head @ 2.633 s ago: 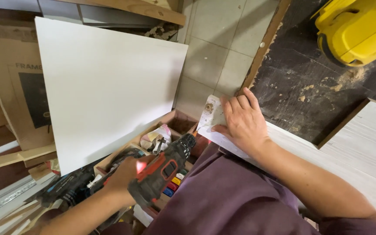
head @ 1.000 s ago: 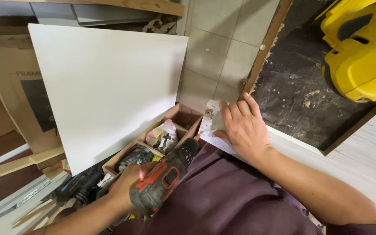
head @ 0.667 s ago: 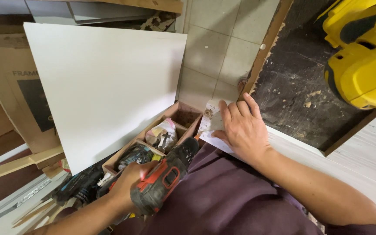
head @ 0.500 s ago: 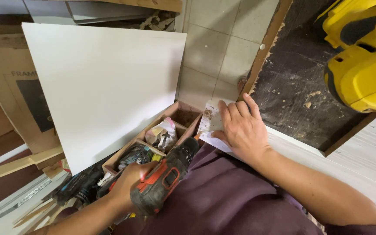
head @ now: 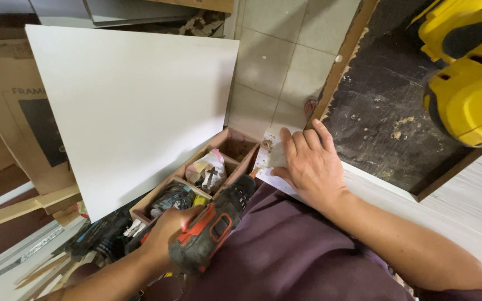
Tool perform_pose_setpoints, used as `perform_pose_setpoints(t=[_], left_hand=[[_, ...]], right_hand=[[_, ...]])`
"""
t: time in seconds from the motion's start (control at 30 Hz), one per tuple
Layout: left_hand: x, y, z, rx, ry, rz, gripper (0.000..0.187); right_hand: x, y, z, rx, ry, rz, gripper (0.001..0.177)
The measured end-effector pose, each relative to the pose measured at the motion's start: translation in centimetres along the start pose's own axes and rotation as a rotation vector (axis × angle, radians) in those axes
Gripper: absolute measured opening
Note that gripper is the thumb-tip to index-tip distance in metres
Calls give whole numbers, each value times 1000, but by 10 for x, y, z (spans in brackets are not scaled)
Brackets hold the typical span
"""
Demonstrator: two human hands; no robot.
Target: Using a cordless power drill to create pilot holes in white wooden boards on a workbench.
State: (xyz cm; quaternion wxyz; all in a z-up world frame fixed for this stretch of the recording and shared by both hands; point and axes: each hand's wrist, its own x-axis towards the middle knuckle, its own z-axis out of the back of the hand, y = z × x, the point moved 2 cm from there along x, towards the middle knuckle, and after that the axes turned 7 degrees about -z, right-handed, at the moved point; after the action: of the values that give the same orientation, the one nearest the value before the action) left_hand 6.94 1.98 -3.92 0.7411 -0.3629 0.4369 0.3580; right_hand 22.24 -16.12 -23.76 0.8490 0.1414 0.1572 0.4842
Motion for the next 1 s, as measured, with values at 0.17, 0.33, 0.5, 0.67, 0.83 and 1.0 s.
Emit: perform_pose_setpoints(t=[0.17, 0.33, 0.5, 0.67, 0.83, 1.0], left_hand=[[6, -12, 1, -97, 29, 222, 21], [1, 11, -12, -124, -37, -79, 16], [2, 6, -13, -3, -44, -181, 13], [0, 3, -19, -352, -80, -221, 7], [0, -6, -15, -323, -84, -358, 15], [2, 1, -17, -214, -51, -233, 23]], right_hand=[[-1, -1, -3, 9, -10, -3, 100], [-1, -1, -2, -9, -41, 4, 101], [0, -1, -1, -27, -35, -6, 102], [-1, -1, 0, -41, -35, 3, 103], [0, -1, 1, -65, -16, 13, 101], [-1, -1, 0, -52, -9, 12, 98]])
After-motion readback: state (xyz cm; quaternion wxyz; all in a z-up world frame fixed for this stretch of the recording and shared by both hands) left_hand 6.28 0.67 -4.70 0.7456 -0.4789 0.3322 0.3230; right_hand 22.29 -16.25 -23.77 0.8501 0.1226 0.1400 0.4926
